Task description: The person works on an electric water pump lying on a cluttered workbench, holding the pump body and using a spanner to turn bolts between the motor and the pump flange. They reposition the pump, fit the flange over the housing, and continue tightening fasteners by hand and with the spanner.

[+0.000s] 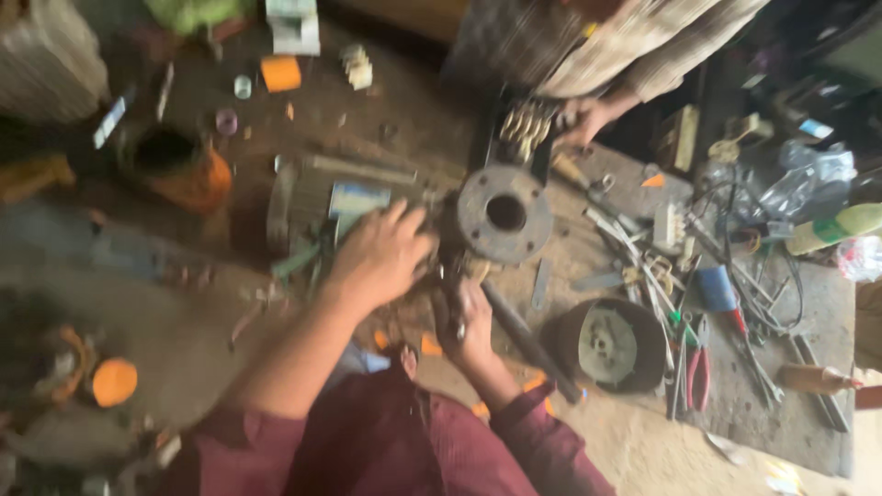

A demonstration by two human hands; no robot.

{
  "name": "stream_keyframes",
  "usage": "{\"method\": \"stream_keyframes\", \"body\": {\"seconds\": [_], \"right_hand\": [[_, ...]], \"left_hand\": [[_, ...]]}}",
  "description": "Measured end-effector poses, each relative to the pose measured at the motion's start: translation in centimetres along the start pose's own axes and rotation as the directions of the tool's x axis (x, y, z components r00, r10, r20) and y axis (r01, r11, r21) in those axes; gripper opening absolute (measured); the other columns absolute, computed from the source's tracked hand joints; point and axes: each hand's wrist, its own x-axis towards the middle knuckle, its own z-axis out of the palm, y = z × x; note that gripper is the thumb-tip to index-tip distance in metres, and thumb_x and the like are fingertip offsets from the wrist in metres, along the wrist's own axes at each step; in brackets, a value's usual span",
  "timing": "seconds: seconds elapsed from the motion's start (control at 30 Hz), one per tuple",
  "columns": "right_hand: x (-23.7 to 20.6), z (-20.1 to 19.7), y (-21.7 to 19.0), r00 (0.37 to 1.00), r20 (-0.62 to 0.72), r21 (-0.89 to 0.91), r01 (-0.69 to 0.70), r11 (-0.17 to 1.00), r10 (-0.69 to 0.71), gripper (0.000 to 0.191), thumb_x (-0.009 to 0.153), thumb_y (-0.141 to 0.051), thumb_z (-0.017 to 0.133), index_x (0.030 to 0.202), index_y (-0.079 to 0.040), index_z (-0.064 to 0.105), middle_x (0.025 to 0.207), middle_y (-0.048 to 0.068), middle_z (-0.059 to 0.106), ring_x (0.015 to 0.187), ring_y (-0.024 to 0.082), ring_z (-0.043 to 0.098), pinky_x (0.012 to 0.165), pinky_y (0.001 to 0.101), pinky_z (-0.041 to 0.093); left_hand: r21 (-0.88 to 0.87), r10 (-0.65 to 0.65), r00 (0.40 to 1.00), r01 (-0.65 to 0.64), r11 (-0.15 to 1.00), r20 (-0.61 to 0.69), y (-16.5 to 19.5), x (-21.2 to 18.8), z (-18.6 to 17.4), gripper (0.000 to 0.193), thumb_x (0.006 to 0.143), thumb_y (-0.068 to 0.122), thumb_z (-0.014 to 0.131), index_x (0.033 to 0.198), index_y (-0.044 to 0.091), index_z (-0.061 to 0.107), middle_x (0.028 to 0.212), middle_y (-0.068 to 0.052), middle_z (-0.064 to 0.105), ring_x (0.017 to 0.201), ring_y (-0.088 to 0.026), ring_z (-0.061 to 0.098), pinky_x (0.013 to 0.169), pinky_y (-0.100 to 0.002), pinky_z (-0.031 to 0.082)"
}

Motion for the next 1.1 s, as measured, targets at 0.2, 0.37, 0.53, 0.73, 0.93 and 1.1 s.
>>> {"method": "stream_keyframes", "body": {"seconds": [0.2, 0.37, 0.53, 0.73, 0.93, 1.1], "right_hand": [[-1.5, 0.7, 1.1, 0.993, 0.110, -0.027, -0.036, 0.999, 0.039, 0.019, 0.088, -0.005, 0.066, 0.106, 0.002, 0.063, 0.090, 0.020, 0.061, 0.082, 0.041, 0.060, 0.075, 0.0481, 0.049], [-1.5, 2.3, 2.6, 0.963, 0.060, -0.185, 0.269, 0.945, -0.262, 0.022, 0.092, -0.004, 0.068, 0.111, 0.003, 0.061, 0.108, 0.021, 0.066, 0.087, 0.039, 0.064, 0.076, 0.0463, 0.050], [-0.3, 3.1, 1.6, 0.958, 0.047, -0.276, 0.286, 0.918, -0.284, 0.027, 0.089, -0.005, 0.068, 0.114, 0.001, 0.061, 0.111, 0.021, 0.066, 0.089, 0.040, 0.065, 0.076, 0.0466, 0.052], [5.3, -0.4, -1.6, 0.869, 0.155, -0.098, -0.461, 0.882, 0.471, 0.017, 0.106, -0.014, 0.058, 0.117, -0.001, 0.062, 0.087, 0.021, 0.071, 0.078, 0.039, 0.069, 0.067, 0.0467, 0.051], [2.8, -1.2, -3.8, 0.955, -0.026, -0.051, 0.294, 0.954, -0.296, 0.013, 0.098, 0.003, 0.061, 0.111, 0.002, 0.057, 0.102, 0.017, 0.063, 0.084, 0.037, 0.061, 0.073, 0.0477, 0.048], [-0.4, 0.2, -0.3, 0.942, 0.179, -0.173, 0.314, 0.934, -0.283, 0.022, 0.088, -0.004, 0.071, 0.108, -0.001, 0.063, 0.096, 0.015, 0.058, 0.085, 0.037, 0.056, 0.074, 0.0469, 0.046]], "left_hand": [[-0.046, -0.003, 1.000, 0.002, 0.999, -0.015, -0.7, -0.7, 1.2, 0.027, 0.072, 0.029, 0.082, 0.089, 0.010, 0.073, 0.117, -0.012, 0.066, 0.120, -0.034, 0.060, 0.094, -0.049, 0.052], [-0.023, 0.010, 0.998, -0.012, 1.000, -0.067, -0.7, -0.9, 1.5, 0.028, 0.070, 0.027, 0.082, 0.090, 0.009, 0.074, 0.124, -0.013, 0.065, 0.122, -0.036, 0.058, 0.093, -0.048, 0.052], [-0.047, 0.020, 1.000, -0.020, 0.999, -0.005, -1.3, -1.1, 1.8, 0.024, 0.073, 0.022, 0.081, 0.089, 0.007, 0.073, 0.116, -0.011, 0.066, 0.117, -0.032, 0.060, 0.091, -0.046, 0.053], [-0.212, 0.023, 0.996, -0.042, 0.976, -0.091, -2.0, -1.1, 1.8, 0.041, 0.068, 0.019, 0.082, 0.105, 0.004, 0.070, 0.112, -0.012, 0.065, 0.111, -0.034, 0.060, 0.089, -0.046, 0.053], [-0.091, 0.025, 0.999, -0.029, 0.995, -0.038, -1.6, -1.1, 1.5, 0.031, 0.067, 0.020, 0.083, 0.091, 0.006, 0.070, 0.110, -0.010, 0.065, 0.114, -0.031, 0.060, 0.090, -0.045, 0.054], [-0.059, -0.002, 1.000, 0.002, 0.998, 0.004, -1.3, -1.1, 1.3, 0.029, 0.069, 0.027, 0.085, 0.087, 0.008, 0.073, 0.113, -0.010, 0.065, 0.115, -0.031, 0.060, 0.089, -0.045, 0.054]]}}
